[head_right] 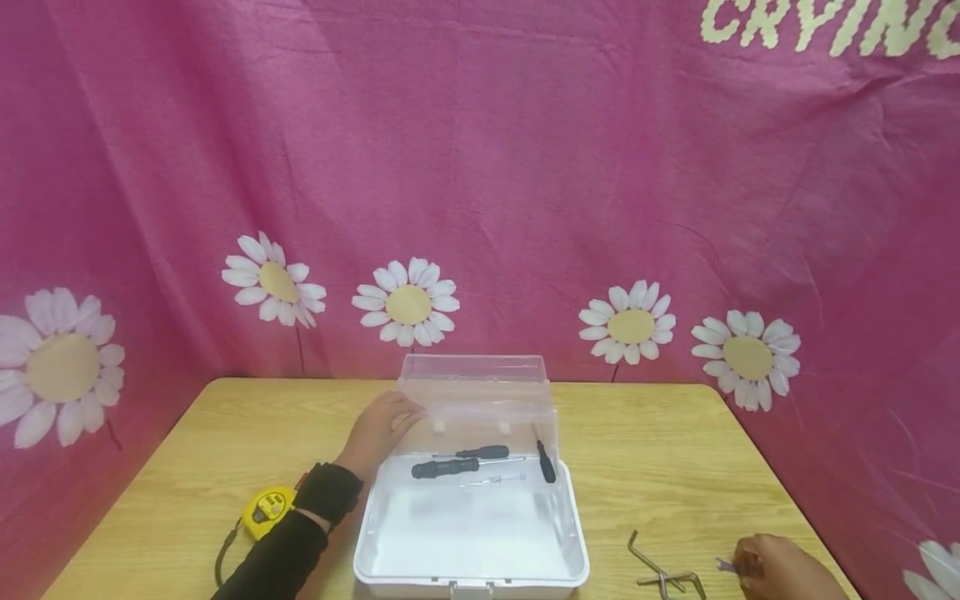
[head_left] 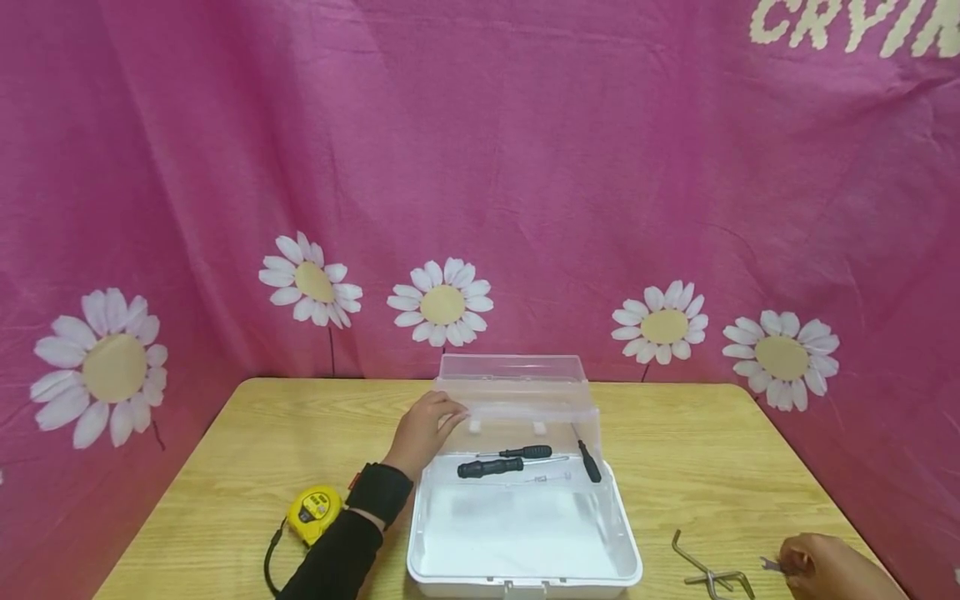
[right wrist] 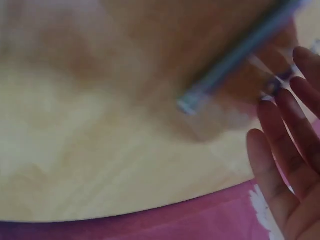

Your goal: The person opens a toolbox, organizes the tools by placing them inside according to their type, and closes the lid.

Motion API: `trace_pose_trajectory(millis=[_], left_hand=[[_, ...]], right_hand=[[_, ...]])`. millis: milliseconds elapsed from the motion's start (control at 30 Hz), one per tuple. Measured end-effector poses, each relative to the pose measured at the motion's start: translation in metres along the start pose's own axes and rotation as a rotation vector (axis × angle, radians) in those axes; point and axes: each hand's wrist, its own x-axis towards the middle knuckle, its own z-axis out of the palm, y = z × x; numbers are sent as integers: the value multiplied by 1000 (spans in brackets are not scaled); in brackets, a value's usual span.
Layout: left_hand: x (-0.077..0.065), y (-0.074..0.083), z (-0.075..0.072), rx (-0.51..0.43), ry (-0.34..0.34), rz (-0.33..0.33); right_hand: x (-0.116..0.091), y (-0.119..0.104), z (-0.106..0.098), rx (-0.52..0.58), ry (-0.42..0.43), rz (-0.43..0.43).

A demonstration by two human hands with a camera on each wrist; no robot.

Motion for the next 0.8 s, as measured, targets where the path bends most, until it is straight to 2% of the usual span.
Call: trace_pose_trajectory(millis=[100, 333, 500, 633, 800], left_hand=[[0, 0, 0, 4, 5, -3], [0, 2, -1, -7, 5, 7], [2, 2, 0, 2, 7, 13], [2, 3, -1, 0, 10, 16], [1, 5, -2, -7, -1, 11]], right_hand=[[-2, 8, 3, -7, 6, -103], [-3, 9, 7, -121, 115, -156], [0, 10, 7, -98, 131, -181], [5, 9, 6, -137, 150, -170], [8, 3, 8, -192, 144, -35]])
